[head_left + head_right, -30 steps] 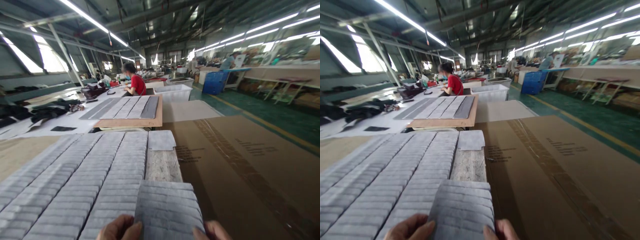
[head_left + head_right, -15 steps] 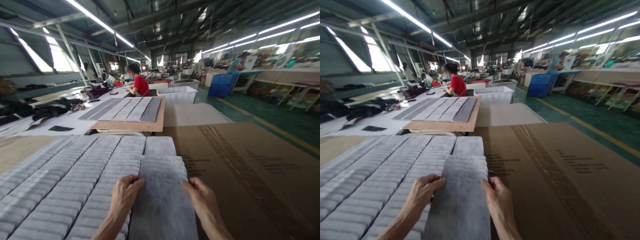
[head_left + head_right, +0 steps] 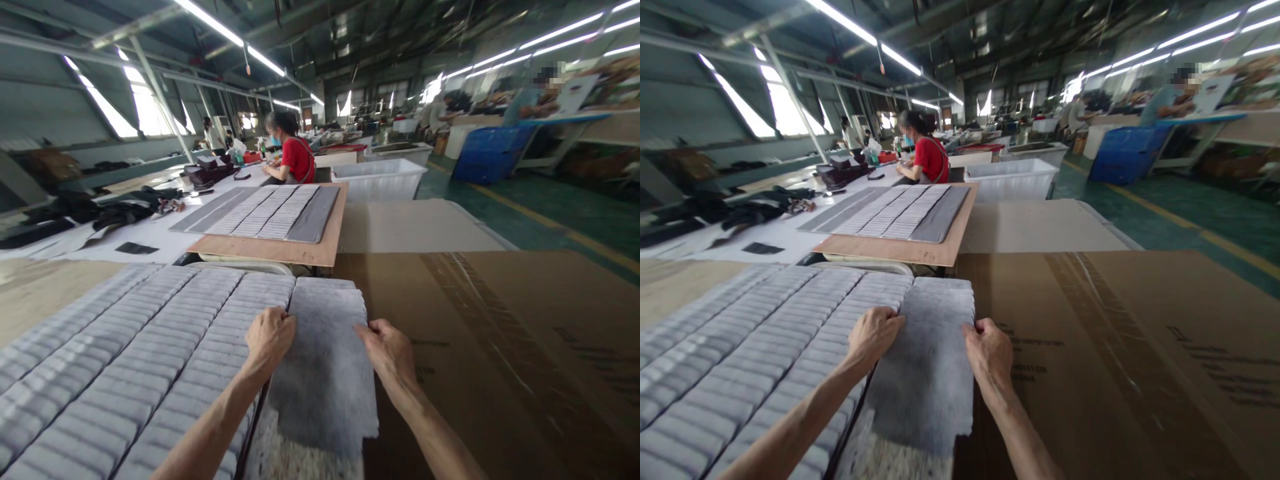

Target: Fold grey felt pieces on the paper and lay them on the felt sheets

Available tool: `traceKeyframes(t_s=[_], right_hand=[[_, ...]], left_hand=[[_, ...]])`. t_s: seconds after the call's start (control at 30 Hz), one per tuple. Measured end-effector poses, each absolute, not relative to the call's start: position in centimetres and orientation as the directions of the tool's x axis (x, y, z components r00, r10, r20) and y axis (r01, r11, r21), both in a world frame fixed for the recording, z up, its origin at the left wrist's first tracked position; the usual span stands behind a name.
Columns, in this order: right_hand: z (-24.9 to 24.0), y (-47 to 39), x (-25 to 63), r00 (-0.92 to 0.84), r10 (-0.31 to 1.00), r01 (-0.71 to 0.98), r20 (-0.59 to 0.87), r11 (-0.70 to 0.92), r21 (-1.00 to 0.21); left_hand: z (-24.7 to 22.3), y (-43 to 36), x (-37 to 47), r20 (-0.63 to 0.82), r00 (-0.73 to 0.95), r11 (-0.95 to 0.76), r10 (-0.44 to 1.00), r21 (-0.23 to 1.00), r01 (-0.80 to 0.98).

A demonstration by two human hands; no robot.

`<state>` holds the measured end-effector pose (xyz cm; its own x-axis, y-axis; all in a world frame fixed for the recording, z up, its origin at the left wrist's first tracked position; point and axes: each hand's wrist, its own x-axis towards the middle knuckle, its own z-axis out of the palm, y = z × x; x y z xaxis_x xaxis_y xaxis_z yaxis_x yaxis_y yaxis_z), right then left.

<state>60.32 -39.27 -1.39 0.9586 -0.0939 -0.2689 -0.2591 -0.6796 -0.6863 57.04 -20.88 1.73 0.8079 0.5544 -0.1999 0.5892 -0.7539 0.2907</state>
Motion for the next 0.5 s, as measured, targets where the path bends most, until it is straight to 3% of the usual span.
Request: traceKeyframes(t_s=[0.23,0.5], right_hand=[[-1.8,-38.6,61.7,0.948,-0.098,-0.268,-0.304,-0.761,-0.590],[-2.0,-38.1,62.4,0.946,-0.086,-0.258,-0.312,-0.784,-0.564]], left_hand=[[1.1,-20.6,58.7,-0.181,0.825,-0.812,0.535,0.162,0.561],[0.2,-20.0,59.5,-0.197,0.828,-0.831,0.524,0.092,0.548]])
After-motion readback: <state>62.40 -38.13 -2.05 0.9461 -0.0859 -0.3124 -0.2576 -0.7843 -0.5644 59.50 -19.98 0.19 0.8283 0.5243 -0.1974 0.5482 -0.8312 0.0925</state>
